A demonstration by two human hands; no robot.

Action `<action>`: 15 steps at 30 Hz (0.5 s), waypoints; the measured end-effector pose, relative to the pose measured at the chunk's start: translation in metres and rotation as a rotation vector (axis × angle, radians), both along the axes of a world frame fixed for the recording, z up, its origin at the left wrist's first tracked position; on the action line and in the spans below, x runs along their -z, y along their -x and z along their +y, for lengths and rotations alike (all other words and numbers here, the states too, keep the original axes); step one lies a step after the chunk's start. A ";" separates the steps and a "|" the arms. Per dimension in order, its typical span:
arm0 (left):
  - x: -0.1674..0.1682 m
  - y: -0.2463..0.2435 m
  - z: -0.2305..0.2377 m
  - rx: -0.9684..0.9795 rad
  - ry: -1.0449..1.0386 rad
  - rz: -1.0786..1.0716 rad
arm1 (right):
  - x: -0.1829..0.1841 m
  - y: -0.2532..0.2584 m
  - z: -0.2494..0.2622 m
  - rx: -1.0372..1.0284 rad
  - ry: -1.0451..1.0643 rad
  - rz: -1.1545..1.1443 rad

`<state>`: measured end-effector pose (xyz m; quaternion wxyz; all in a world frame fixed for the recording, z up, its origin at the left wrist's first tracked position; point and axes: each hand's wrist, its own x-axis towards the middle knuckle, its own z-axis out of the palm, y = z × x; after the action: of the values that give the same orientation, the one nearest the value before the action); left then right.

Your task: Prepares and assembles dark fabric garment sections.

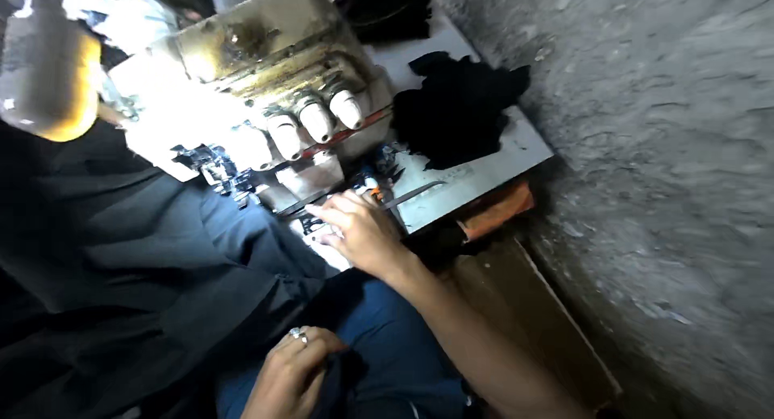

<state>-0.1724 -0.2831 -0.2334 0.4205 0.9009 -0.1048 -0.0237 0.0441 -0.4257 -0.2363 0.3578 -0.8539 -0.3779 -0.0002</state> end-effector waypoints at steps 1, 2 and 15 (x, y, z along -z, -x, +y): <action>-0.008 -0.004 0.000 0.004 0.009 0.001 | -0.008 -0.002 -0.011 -0.044 -0.006 0.059; -0.017 -0.004 -0.001 -0.004 0.051 0.009 | -0.013 -0.005 -0.028 -0.045 -0.038 0.118; -0.001 0.003 -0.016 -0.017 0.078 0.246 | -0.054 -0.192 -0.132 0.112 0.199 -0.140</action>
<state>-0.1749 -0.2995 -0.2324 0.4651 0.8750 -0.0455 -0.1263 0.2359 -0.5575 -0.1827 0.2437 -0.9028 -0.3518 -0.0423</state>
